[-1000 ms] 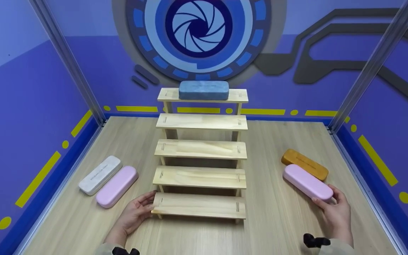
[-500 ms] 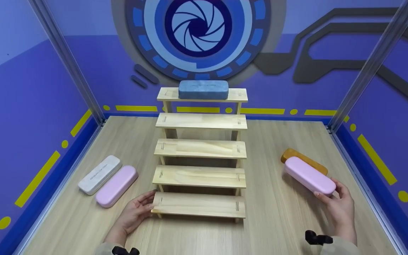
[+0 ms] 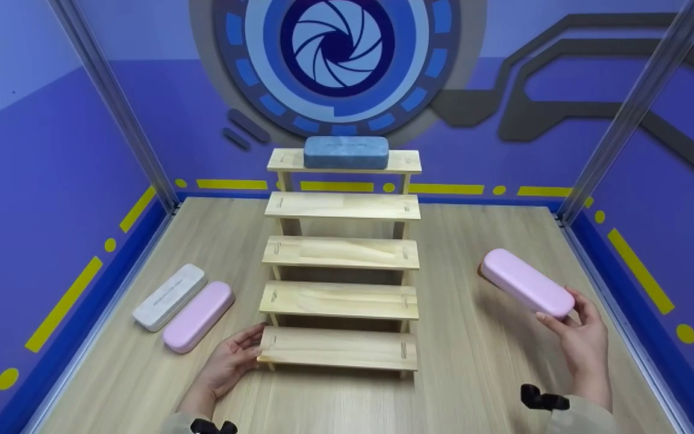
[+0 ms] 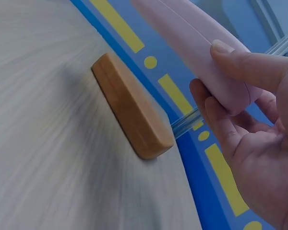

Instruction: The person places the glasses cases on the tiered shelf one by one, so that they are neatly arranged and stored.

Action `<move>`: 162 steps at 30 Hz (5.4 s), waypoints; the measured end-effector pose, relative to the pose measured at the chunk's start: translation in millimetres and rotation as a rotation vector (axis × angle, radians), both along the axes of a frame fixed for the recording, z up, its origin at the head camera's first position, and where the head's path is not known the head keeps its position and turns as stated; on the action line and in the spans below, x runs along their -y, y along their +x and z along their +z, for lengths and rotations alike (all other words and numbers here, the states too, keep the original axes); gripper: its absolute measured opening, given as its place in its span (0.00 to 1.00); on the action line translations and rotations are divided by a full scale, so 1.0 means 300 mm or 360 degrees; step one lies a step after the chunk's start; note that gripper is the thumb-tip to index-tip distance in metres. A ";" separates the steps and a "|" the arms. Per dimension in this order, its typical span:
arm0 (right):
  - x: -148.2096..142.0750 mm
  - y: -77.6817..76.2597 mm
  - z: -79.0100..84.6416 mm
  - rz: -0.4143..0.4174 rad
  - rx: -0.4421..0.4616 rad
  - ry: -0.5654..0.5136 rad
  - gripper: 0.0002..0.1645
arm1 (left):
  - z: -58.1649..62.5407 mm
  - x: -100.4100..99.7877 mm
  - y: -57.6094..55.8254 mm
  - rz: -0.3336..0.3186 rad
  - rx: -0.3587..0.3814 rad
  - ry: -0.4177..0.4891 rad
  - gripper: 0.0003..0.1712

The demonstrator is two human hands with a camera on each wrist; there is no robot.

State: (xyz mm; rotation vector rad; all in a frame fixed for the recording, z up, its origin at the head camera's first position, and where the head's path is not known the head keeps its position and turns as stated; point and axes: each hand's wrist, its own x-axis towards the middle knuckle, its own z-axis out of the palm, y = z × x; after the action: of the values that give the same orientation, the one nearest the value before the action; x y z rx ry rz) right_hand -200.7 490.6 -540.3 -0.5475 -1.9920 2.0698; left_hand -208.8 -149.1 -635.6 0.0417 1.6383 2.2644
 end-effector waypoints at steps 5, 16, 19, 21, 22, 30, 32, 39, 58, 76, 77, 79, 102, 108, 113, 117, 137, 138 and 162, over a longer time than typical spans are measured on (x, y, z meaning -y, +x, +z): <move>0.015 -0.005 0.039 0.0012 -0.0082 -0.0072 0.47 | -0.002 0.001 -0.001 0.0000 -0.0016 0.0007 0.39; 0.043 -0.030 0.106 0.0032 -0.0288 -0.0010 0.45 | 0.004 -0.003 0.003 0.0005 -0.0002 0.0018 0.40; 0.053 -0.040 0.123 0.0043 -0.0394 -0.0002 0.44 | 0.010 -0.005 0.004 0.0006 0.0004 0.0028 0.40; 0.057 -0.044 0.138 0.0094 -0.0476 -0.0048 0.42 | 0.012 -0.006 0.003 0.0008 0.0008 0.0033 0.39; 0.059 -0.046 0.146 0.0122 -0.0498 -0.0070 0.42 | 0.012 -0.006 0.003 0.0010 0.0012 0.0035 0.39; 0.089 -0.076 0.203 0.0259 -0.0571 -0.0144 0.40 | 0.010 -0.004 0.002 0.0012 0.0003 0.0020 0.40; 0.102 -0.087 0.218 0.0272 -0.0572 -0.0124 0.40 | 0.010 -0.003 0.003 0.0013 0.0002 0.0017 0.40; 0.150 -0.127 0.275 0.0318 -0.0656 -0.0121 0.40 | 0.007 -0.004 0.001 0.0011 0.0002 0.0010 0.40; 0.279 -0.229 0.364 0.0603 -0.0795 -0.0076 0.40 | 0.000 -0.004 0.005 -0.0001 -0.0010 0.0029 0.39; 0.472 -0.347 0.420 0.0832 -0.0717 0.0035 0.43 | 0.003 -0.003 0.002 0.0009 -0.0013 -0.0012 0.39; 0.485 -0.354 0.422 0.0843 -0.0714 0.0031 0.43 | 0.001 -0.003 0.002 0.0006 -0.0018 -0.0014 0.39; 0.510 -0.368 0.427 0.0865 -0.0709 0.0028 0.43 | -0.001 -0.002 0.001 0.0003 -0.0026 -0.0020 0.39; 0.745 -0.538 0.464 0.1059 -0.0500 0.0218 0.42 | -0.002 -0.003 -0.003 0.0016 -0.0002 0.0013 0.39; 0.778 -0.569 0.460 0.1077 -0.0414 0.0217 0.43 | -0.001 -0.001 -0.003 0.0003 -0.0008 0.0004 0.39; 0.788 -0.585 0.458 0.1080 -0.0336 0.0260 0.43 | 0.000 0.000 -0.002 0.0008 0.0005 -0.0003 0.40; 0.789 -0.591 0.463 0.1082 -0.0281 0.0307 0.44 | 0.004 -0.001 -0.002 0.0013 0.0003 -0.0012 0.40; 0.784 -0.603 0.492 0.1113 -0.0290 0.0692 0.46 | 0.008 -0.003 -0.001 0.0008 -0.0005 -0.0024 0.40; 0.784 -0.603 0.492 0.1111 -0.0285 0.0707 0.46 | 0.008 -0.002 -0.001 0.0004 -0.0005 -0.0025 0.40; 0.780 -0.605 0.486 0.1176 -0.0205 0.0826 0.49 | -0.002 -0.001 -0.001 0.0012 -0.0011 -0.0012 0.38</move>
State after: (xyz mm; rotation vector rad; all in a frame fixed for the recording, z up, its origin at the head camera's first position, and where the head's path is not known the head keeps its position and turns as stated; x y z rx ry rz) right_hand -382.1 256.4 -394.3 0.4763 -2.7667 1.6798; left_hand -209.1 -148.7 -636.2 0.0415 1.6532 2.2657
